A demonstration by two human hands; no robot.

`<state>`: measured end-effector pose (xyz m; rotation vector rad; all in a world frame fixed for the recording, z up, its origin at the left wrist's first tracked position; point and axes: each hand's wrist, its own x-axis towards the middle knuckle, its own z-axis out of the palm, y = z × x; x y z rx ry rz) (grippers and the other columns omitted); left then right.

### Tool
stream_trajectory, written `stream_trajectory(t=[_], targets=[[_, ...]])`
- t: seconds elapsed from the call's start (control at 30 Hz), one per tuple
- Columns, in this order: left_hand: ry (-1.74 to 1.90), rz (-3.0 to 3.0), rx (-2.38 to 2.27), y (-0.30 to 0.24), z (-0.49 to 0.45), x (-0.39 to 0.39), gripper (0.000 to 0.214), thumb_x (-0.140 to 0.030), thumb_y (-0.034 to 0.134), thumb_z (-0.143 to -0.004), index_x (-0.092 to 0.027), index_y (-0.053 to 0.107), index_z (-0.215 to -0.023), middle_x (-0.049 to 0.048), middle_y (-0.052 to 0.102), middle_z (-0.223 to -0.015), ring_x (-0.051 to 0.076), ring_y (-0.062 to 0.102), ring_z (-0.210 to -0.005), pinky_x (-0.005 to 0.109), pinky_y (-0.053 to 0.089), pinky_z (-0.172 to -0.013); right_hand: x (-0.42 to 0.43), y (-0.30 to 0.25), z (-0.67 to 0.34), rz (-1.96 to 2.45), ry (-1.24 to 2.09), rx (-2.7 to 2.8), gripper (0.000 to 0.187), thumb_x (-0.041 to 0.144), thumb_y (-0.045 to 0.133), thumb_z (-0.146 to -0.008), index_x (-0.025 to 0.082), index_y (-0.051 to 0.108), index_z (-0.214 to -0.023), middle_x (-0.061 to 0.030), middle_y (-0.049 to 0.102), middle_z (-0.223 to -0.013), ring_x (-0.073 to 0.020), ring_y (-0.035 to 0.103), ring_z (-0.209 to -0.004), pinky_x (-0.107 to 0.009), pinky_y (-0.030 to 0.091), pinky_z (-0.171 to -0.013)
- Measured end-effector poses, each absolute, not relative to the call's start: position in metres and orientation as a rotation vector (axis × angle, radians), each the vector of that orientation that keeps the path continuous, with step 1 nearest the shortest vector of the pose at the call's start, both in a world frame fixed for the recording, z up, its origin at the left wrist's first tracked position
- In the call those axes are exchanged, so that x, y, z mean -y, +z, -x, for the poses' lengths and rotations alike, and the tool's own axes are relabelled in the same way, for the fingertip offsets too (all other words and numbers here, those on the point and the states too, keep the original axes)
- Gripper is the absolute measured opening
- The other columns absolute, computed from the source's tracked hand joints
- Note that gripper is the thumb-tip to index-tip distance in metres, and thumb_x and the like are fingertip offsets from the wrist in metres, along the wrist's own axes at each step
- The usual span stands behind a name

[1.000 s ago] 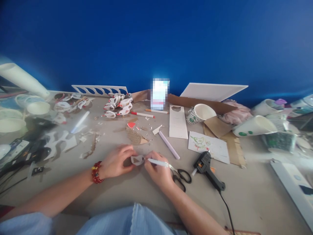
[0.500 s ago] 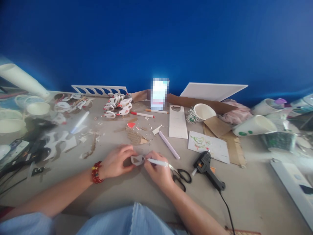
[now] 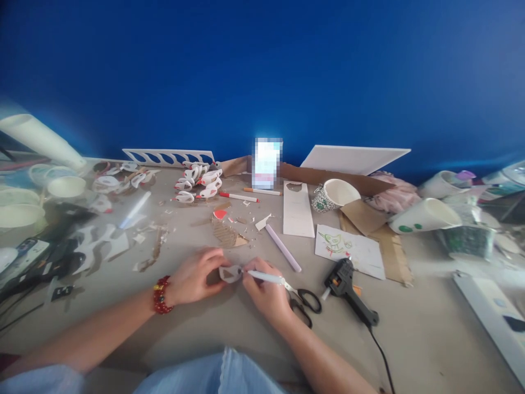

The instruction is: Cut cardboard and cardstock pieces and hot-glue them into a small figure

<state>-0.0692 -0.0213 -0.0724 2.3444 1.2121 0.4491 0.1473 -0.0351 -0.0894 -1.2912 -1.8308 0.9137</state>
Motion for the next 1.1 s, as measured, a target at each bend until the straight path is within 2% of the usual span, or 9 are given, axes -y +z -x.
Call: stream_trajectory(t=[0.23, 0.43, 0.57, 0.67, 0.8, 0.9, 1.1], targets=[[0.436, -2.342, -1.204, -0.072, 0.07, 0.021, 0.027, -0.026, 0.068, -0.077, -0.02, 0.061, -0.102, 0.0046, 0.062, -0.099, 0.023, 0.061, -0.093, 0.036, 0.047, -0.086, 0.035, -0.091, -0.148, 1.286, 0.904, 1.856, 0.011, 0.014, 0.052, -0.081, 0.02, 0.059, -0.075, 0.0003, 0.063, -0.068, -0.0162, 0.057, -0.064, -0.024, 0.041, -0.06], [0.435, -2.335, -1.213, -0.072, 0.07, 0.022, 0.027, -0.027, 0.067, -0.077, -0.02, 0.061, -0.102, 0.0053, 0.062, -0.103, 0.023, 0.061, -0.095, 0.036, 0.047, -0.087, 0.035, -0.089, -0.148, 1.258, 0.93, 1.822, 0.012, 0.015, 0.052, -0.083, 0.02, 0.06, -0.077, -0.0003, 0.063, -0.069, -0.016, 0.057, -0.065, -0.024, 0.041, -0.06], [0.442, -2.344, -1.21, -0.071, 0.069, 0.021, 0.022, -0.028, 0.065, -0.078, -0.021, 0.061, -0.098, 0.0037, 0.062, -0.097, 0.022, 0.061, -0.091, 0.035, 0.047, -0.084, 0.038, -0.089, -0.151, 1.143, 0.992, 1.648, 0.012, 0.019, 0.053, -0.086, 0.02, 0.061, -0.077, 0.0001, 0.06, -0.067, -0.0147, 0.054, -0.06, -0.024, 0.042, -0.056], [0.443, -2.33, -1.213, -0.071, 0.068, 0.021, 0.022, -0.028, 0.065, -0.078, -0.022, 0.061, -0.099, 0.0026, 0.062, -0.093, 0.021, 0.06, -0.089, 0.035, 0.047, -0.082, 0.04, -0.09, -0.154, 1.141, 0.996, 1.475, 0.012, 0.025, 0.052, -0.092, 0.021, 0.062, -0.09, 0.0007, 0.058, -0.067, -0.0146, 0.053, -0.059, -0.025, 0.043, -0.055], [0.544, -2.295, -1.224, -0.073, 0.069, 0.024, 0.024, -0.03, 0.067, -0.079, -0.023, 0.061, -0.102, 0.005, 0.063, -0.101, 0.023, 0.059, -0.094, 0.036, 0.048, -0.085, 0.038, -0.091, -0.155, 1.278, 0.985, 1.451, 0.021, 0.031, 0.049, -0.096, 0.022, 0.063, -0.107, -0.0024, 0.062, -0.074, -0.0162, 0.058, -0.063, -0.025, 0.045, -0.053], [0.636, -2.258, -1.202, -0.072, 0.07, 0.025, 0.027, -0.028, 0.065, -0.081, -0.023, 0.06, -0.107, 0.0074, 0.061, -0.106, 0.023, 0.058, -0.099, 0.036, 0.048, -0.089, 0.035, -0.09, -0.154, 1.306, 0.997, 1.532, 0.022, 0.032, 0.049, -0.096, 0.022, 0.065, -0.109, -0.0044, 0.065, -0.081, -0.0175, 0.061, -0.068, -0.026, 0.047, -0.055], [0.665, -2.226, -1.141, -0.063, 0.068, 0.026, 0.027, -0.026, 0.064, -0.082, -0.02, 0.059, -0.108, 0.0068, 0.056, -0.097, 0.022, 0.055, -0.094, 0.036, 0.047, -0.086, 0.036, -0.081, -0.152, 1.208, 0.985, 1.675, 0.021, 0.025, 0.055, -0.093, 0.024, 0.063, -0.112, -0.0053, 0.066, -0.089, -0.0197, 0.064, -0.08, -0.027, 0.052, -0.066]])
